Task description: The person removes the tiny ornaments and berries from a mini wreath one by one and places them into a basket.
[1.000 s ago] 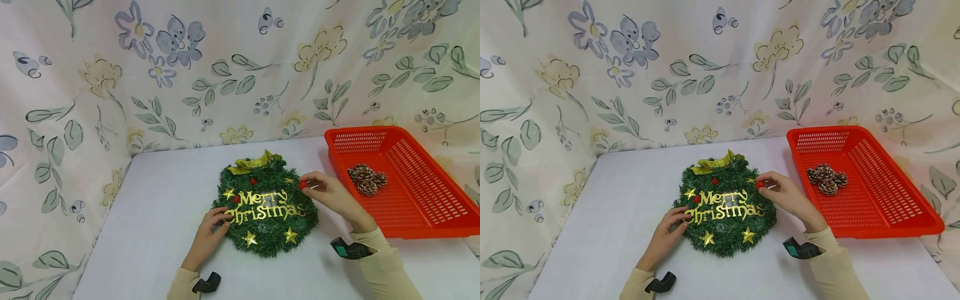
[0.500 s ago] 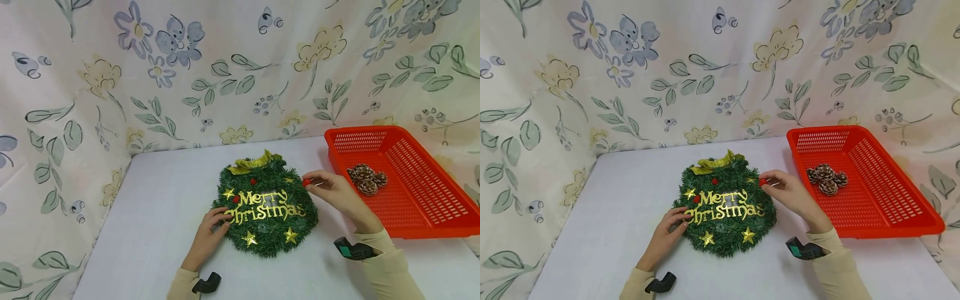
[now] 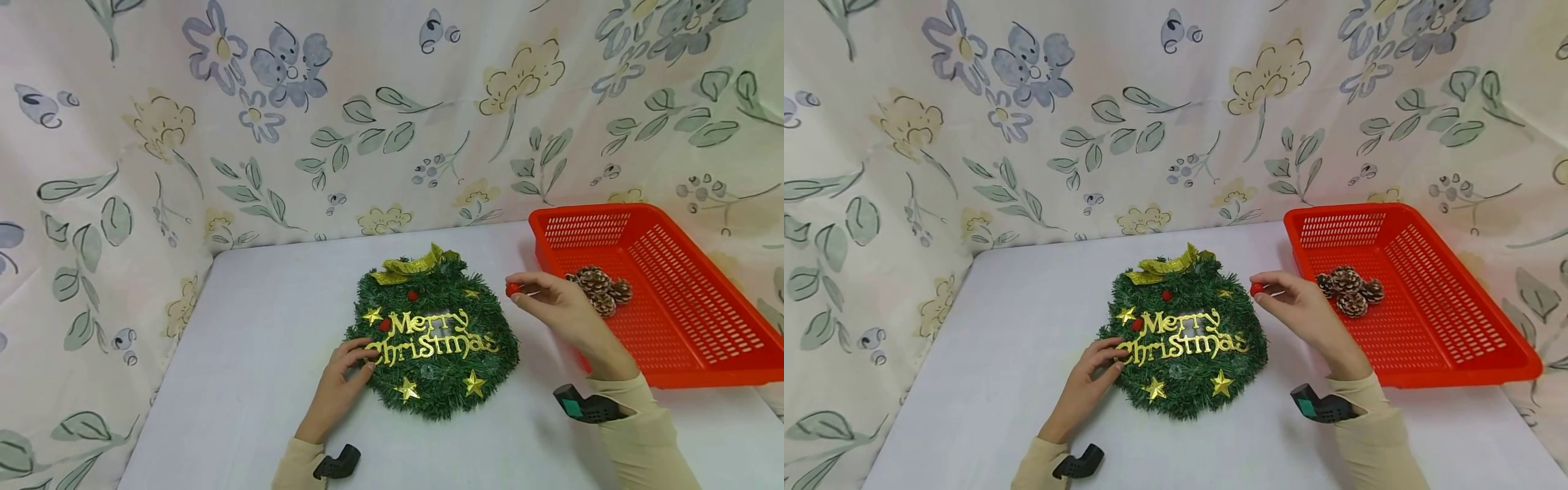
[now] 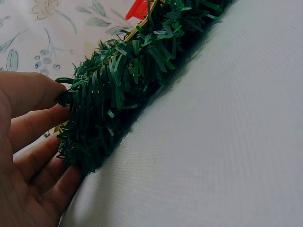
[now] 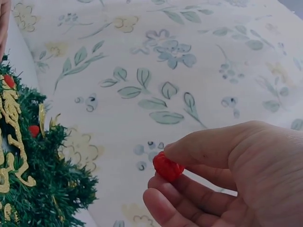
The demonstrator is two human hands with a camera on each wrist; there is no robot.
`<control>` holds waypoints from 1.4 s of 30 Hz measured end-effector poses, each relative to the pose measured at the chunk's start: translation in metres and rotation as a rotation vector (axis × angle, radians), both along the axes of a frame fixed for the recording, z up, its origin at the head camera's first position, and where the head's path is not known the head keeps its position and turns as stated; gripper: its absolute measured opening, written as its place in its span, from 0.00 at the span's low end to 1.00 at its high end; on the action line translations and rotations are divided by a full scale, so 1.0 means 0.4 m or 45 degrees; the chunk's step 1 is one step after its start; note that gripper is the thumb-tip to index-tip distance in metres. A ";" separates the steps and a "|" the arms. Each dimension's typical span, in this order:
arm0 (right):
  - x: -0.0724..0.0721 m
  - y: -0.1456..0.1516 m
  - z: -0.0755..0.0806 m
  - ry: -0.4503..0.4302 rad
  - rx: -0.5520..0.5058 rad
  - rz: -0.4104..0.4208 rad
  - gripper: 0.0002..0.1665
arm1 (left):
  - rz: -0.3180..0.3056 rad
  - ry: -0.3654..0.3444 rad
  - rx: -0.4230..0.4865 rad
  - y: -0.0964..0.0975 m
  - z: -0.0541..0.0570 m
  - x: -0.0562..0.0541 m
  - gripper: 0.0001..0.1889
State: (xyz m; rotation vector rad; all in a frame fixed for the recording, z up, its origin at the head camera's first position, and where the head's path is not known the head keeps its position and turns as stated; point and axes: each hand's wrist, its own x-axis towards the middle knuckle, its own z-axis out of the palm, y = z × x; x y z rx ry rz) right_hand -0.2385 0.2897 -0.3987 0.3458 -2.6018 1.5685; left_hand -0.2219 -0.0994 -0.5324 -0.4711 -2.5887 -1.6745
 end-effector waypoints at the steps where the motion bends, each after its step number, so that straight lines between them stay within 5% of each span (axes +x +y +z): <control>1: 0.000 0.002 0.001 0.000 -0.002 -0.002 0.17 | 0.001 -0.001 0.002 0.000 0.000 0.000 0.11; 16: 0.004 0.039 0.013 0.056 -0.066 -0.056 0.17 | -0.001 0.007 -0.009 0.000 -0.001 -0.001 0.11; 36: 0.021 0.102 0.032 0.030 -0.030 -0.246 0.20 | -0.007 0.025 0.002 0.001 -0.001 0.000 0.11; 42: 0.026 0.118 0.037 -0.052 -0.034 -0.302 0.23 | -0.016 0.041 0.000 0.002 -0.004 -0.002 0.11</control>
